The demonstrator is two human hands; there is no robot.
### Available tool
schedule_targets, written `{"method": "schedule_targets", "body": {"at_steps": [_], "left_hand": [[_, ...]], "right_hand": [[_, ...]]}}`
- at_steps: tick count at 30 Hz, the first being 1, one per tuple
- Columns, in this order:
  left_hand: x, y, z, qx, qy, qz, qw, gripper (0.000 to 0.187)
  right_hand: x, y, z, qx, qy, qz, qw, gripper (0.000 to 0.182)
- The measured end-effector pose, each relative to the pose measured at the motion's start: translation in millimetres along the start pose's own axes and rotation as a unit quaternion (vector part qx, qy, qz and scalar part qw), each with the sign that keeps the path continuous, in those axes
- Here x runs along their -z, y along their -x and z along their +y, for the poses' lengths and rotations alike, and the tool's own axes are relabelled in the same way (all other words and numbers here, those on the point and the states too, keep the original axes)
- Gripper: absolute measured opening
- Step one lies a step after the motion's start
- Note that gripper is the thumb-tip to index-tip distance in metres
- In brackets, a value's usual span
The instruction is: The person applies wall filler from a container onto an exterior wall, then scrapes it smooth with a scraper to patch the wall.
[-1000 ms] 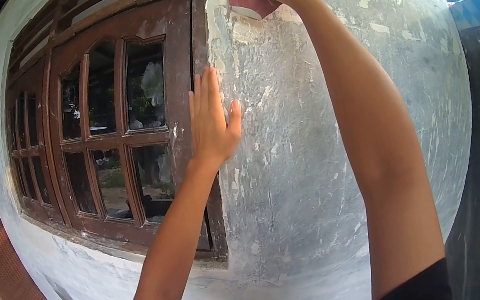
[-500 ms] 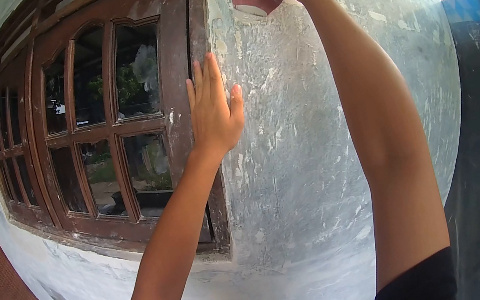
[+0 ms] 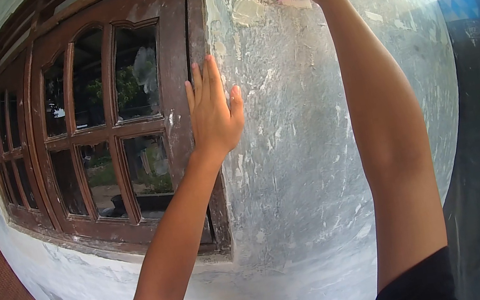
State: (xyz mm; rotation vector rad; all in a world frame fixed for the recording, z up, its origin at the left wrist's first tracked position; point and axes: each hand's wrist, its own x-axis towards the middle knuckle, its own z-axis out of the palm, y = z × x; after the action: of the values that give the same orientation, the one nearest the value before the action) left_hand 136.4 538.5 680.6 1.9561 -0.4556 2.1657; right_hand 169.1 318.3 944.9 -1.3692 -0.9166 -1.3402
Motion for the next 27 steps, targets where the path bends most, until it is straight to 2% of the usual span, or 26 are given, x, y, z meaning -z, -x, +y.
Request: {"method": "schedule_targets", "body": {"at_steps": [2,4,6,7,8,10,14,18,20,24,27], "left_hand": [[-2,-1,2,-0.003,0.003,0.004,1.0,0.07],[0,0,2,0.002,0.007,-0.003,1.0,0.069],[0,0,3,0.0,0.003,-0.002,1.0,0.069],[1,0,2,0.0,-0.001,-0.001,1.0,0.069],[1,0,1,-0.001,-0.002,0.0,1.0,0.069],[0,1,2,0.005,-0.004,-0.002,1.0,0.068],[0,2,2,-0.001,-0.002,0.002,1.0,0.068],[-1,2,3,0.003,-0.005,-0.004,1.0,0.067],[0,2,3,0.005,-0.008,-0.004,1.0,0.067],[0,2,3,0.003,-0.004,0.001,1.0,0.066],[-1,2,4,0.0,-0.005,0.004,1.0,0.067]], "right_hand": [[-1,8,-6,0.063,0.012,-0.077,0.995,0.04],[-3,7,-3,0.069,0.044,-0.105,0.991,0.04],[-3,9,-9,0.041,0.103,0.001,0.994,0.039],[1,13,-14,0.016,0.072,0.042,0.996,0.038],[0,19,-17,0.017,0.07,0.043,0.996,0.038],[0,30,-16,-0.013,-0.056,0.036,0.998,0.037],[-11,55,-28,-0.001,0.008,-0.123,0.992,0.036],[-13,48,-14,0.031,0.08,-0.075,0.994,0.043],[-1,57,-29,-0.008,0.043,0.036,0.998,0.043],[-5,58,-25,0.016,-0.023,-0.016,0.999,0.035],[-20,52,-18,0.04,0.048,-0.042,0.997,0.035]]}}
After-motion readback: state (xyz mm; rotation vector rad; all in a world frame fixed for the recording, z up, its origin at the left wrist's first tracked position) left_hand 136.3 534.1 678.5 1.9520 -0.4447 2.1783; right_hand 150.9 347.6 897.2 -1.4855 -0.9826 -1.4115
